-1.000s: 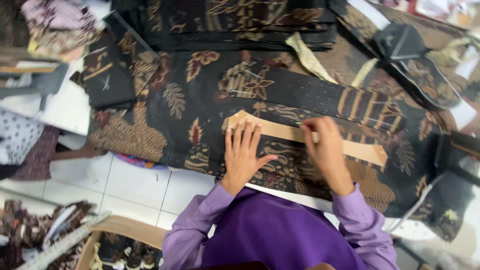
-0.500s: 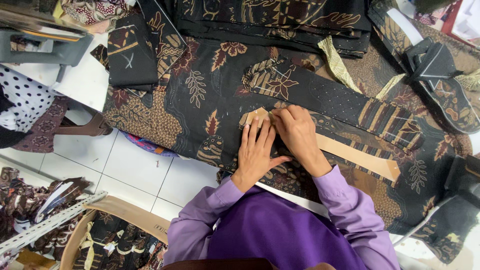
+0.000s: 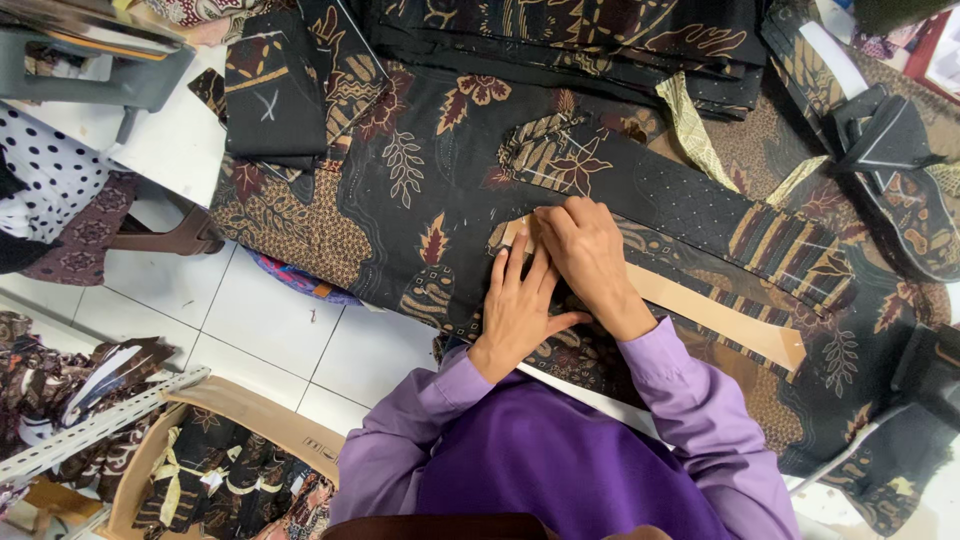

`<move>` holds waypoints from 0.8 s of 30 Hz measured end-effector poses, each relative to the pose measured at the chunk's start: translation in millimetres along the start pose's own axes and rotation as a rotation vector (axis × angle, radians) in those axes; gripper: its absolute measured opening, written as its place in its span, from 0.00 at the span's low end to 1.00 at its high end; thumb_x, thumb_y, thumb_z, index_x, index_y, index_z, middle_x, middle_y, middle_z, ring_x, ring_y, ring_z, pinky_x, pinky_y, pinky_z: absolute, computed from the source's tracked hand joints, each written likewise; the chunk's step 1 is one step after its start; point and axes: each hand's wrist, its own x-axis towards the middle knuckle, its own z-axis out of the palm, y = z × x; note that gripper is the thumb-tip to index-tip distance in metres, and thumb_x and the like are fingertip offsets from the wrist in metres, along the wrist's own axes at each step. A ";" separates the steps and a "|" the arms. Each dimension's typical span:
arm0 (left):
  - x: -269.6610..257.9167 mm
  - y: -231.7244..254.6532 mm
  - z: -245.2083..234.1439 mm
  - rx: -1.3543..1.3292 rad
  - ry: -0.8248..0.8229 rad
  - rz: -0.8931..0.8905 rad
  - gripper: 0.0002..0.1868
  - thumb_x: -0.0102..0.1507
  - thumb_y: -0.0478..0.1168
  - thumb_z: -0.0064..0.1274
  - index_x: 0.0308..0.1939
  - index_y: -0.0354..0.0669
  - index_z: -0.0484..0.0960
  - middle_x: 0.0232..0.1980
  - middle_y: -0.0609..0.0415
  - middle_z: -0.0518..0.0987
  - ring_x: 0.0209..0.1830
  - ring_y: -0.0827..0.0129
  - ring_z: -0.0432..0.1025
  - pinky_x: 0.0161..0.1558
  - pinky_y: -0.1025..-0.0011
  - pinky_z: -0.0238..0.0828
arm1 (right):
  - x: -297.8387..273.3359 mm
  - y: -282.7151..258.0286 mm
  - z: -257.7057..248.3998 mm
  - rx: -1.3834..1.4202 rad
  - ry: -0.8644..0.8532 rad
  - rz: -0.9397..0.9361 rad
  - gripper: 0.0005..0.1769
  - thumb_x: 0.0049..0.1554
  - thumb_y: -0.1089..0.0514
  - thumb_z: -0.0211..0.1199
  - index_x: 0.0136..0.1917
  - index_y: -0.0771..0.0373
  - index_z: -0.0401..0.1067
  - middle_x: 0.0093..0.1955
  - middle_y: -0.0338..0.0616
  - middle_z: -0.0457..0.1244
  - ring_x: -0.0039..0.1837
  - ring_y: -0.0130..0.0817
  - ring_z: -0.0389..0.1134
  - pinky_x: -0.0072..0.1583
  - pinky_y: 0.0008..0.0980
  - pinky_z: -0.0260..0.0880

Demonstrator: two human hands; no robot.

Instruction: The person folds a patterned fabric on a table, aligns a cardboard template, and smooths the material. They then fold the fabric into a compact bundle and tie it with a ribbon. The finished bundle is placed on the table among other folded items.

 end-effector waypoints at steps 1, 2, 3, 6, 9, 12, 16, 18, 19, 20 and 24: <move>0.2 0.1 0.1 0.003 0.008 0.003 0.54 0.56 0.76 0.53 0.70 0.35 0.72 0.76 0.41 0.64 0.81 0.43 0.49 0.74 0.44 0.47 | 0.6 -0.5 -0.6 -0.003 -0.003 0.000 0.09 0.58 0.60 0.68 0.52 0.62 0.77 0.43 0.46 0.62 0.46 0.46 0.64 0.48 0.41 0.64; -0.1 0.1 -0.2 0.006 0.005 0.001 0.53 0.56 0.75 0.53 0.70 0.35 0.72 0.76 0.41 0.64 0.81 0.43 0.49 0.74 0.45 0.48 | 0.4 -1.2 -1.5 -0.005 -0.006 0.001 0.09 0.57 0.60 0.68 0.52 0.62 0.77 0.43 0.46 0.62 0.46 0.46 0.64 0.48 0.41 0.65; -0.3 0.3 -0.7 0.010 0.002 -0.001 0.53 0.56 0.75 0.53 0.70 0.35 0.72 0.76 0.41 0.64 0.81 0.43 0.49 0.74 0.45 0.48 | -0.1 -1.9 -2.9 -0.007 -0.009 0.002 0.09 0.57 0.60 0.68 0.52 0.62 0.77 0.44 0.46 0.62 0.46 0.46 0.64 0.49 0.41 0.65; -0.6 0.6 -3.4 0.011 0.009 0.003 0.52 0.57 0.75 0.53 0.70 0.35 0.73 0.76 0.42 0.65 0.82 0.43 0.49 0.74 0.45 0.49 | -6.0 -1.2 -13.7 0.009 -0.008 -0.026 0.08 0.57 0.60 0.67 0.51 0.61 0.76 0.47 0.45 0.65 0.49 0.46 0.66 0.50 0.41 0.65; -0.2 1.5 -6.3 0.009 0.011 -0.001 0.52 0.57 0.75 0.53 0.69 0.34 0.72 0.76 0.42 0.65 0.82 0.44 0.49 0.74 0.45 0.50 | -10.6 -1.1 -23.1 -0.040 -0.065 0.046 0.08 0.57 0.59 0.68 0.50 0.62 0.77 0.44 0.47 0.64 0.47 0.48 0.66 0.49 0.42 0.66; 0.0 3.1 -7.8 0.009 -0.008 -0.014 0.53 0.57 0.74 0.53 0.69 0.33 0.72 0.76 0.41 0.65 0.82 0.44 0.48 0.74 0.45 0.50 | -10.7 -0.3 -29.4 -0.027 -0.120 0.084 0.07 0.56 0.60 0.68 0.49 0.62 0.77 0.43 0.47 0.64 0.46 0.48 0.66 0.49 0.44 0.66; 0.3 6.4 -5.8 0.008 0.011 -0.036 0.54 0.56 0.74 0.53 0.71 0.34 0.72 0.75 0.42 0.65 0.82 0.45 0.48 0.74 0.44 0.48 | -5.0 -7.4 -21.1 0.115 -0.095 0.132 0.07 0.56 0.60 0.68 0.50 0.61 0.77 0.43 0.46 0.65 0.46 0.49 0.67 0.48 0.44 0.68; 0.2 8.1 -3.5 0.020 0.011 -0.047 0.53 0.56 0.75 0.52 0.70 0.35 0.73 0.75 0.42 0.66 0.82 0.46 0.49 0.75 0.44 0.46 | -1.8 -10.1 -15.2 0.169 -0.085 0.106 0.08 0.56 0.61 0.67 0.51 0.62 0.76 0.45 0.47 0.66 0.47 0.49 0.68 0.49 0.43 0.69; 0.0 8.7 -2.3 0.025 0.010 -0.053 0.52 0.57 0.75 0.51 0.70 0.36 0.74 0.75 0.41 0.66 0.82 0.47 0.49 0.75 0.44 0.46 | 0.1 -10.6 -12.3 0.167 -0.104 0.132 0.08 0.56 0.61 0.67 0.51 0.62 0.77 0.44 0.47 0.66 0.46 0.49 0.68 0.48 0.43 0.69; -0.3 9.0 -1.5 0.032 -0.009 -0.059 0.52 0.57 0.76 0.51 0.69 0.36 0.74 0.75 0.41 0.66 0.82 0.48 0.49 0.75 0.44 0.45 | 2.3 -11.1 -8.9 0.166 -0.122 0.159 0.08 0.57 0.61 0.68 0.51 0.62 0.78 0.42 0.48 0.65 0.45 0.49 0.68 0.47 0.43 0.69; -1.0 8.2 -0.5 0.047 -0.045 -0.065 0.52 0.57 0.76 0.50 0.68 0.35 0.75 0.75 0.41 0.66 0.81 0.48 0.49 0.75 0.45 0.45 | 5.3 -11.6 -3.8 0.186 -0.099 0.148 0.09 0.57 0.61 0.67 0.52 0.61 0.79 0.43 0.48 0.66 0.45 0.48 0.68 0.48 0.42 0.69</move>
